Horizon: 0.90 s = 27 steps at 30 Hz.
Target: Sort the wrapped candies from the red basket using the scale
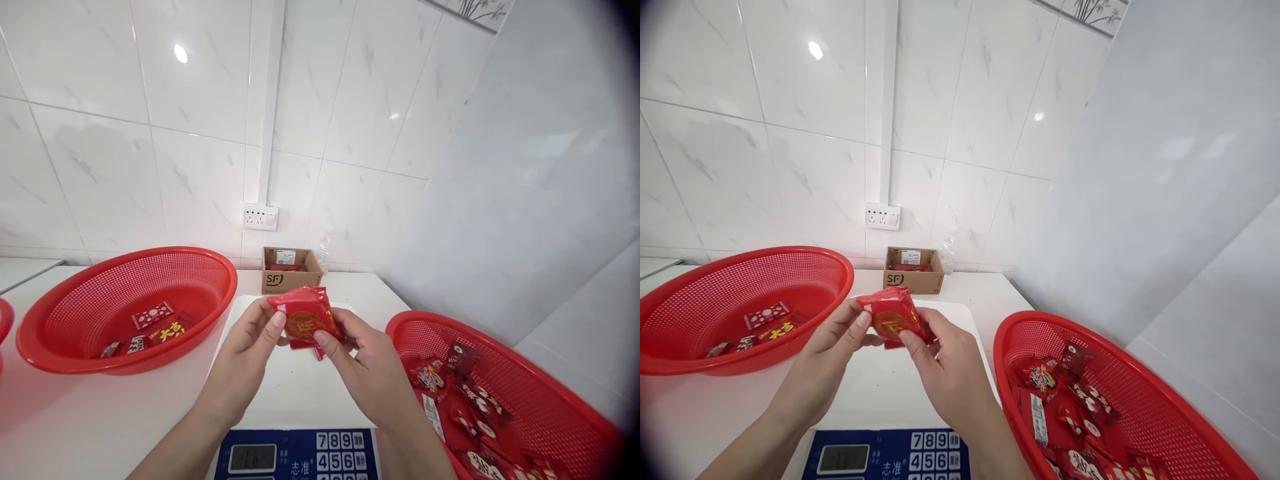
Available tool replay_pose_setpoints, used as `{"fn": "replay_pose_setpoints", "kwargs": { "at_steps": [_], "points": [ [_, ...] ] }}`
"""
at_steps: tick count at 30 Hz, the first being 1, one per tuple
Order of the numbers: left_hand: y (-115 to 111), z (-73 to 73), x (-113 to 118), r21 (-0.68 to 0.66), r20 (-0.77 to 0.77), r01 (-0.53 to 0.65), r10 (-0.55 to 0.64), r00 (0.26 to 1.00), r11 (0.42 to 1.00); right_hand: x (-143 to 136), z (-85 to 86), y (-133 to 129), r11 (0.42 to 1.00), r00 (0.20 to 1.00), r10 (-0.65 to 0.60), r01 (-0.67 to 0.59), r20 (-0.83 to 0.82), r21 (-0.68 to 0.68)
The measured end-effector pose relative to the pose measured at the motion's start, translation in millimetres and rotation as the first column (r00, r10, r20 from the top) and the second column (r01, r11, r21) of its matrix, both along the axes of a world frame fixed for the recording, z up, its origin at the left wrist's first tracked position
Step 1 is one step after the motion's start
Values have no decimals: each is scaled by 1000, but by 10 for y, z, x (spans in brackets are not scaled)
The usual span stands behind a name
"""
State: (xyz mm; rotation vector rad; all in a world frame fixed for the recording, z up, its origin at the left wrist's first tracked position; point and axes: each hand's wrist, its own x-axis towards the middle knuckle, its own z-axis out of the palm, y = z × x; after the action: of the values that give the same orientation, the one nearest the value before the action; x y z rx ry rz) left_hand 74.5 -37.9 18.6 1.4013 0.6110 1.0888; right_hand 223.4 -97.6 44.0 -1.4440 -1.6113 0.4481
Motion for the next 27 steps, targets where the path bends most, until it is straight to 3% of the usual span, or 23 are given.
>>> {"fn": "replay_pose_setpoints", "kwargs": {
  "at_steps": [3,5,7,13,17,23,27],
  "points": [
    [-36,-5,14,35,-64,160,-158,985,986,-17,-58,32,978,988,-152,146,30,150],
    [-59,-22,35,60,-66,236,-232,970,970,-30,-109,55,955,975,-203,178,87,237],
    [-71,-36,52,81,-38,269,-267,963,960,-47,-143,61,959,974,-170,129,150,251],
    [-18,-37,10,-5,63,228,-227,972,974,-56,-104,-28,994,977,61,-78,204,80],
    [4,-58,-28,-74,195,302,-284,939,950,-12,-105,-73,981,978,135,-154,159,115],
    [-7,-45,-52,-264,347,462,-364,865,847,19,-149,-87,986,983,135,-146,125,82],
    [-17,-19,-45,-383,337,516,-404,851,767,4,-124,-97,988,989,145,-146,17,58]
  ]
}}
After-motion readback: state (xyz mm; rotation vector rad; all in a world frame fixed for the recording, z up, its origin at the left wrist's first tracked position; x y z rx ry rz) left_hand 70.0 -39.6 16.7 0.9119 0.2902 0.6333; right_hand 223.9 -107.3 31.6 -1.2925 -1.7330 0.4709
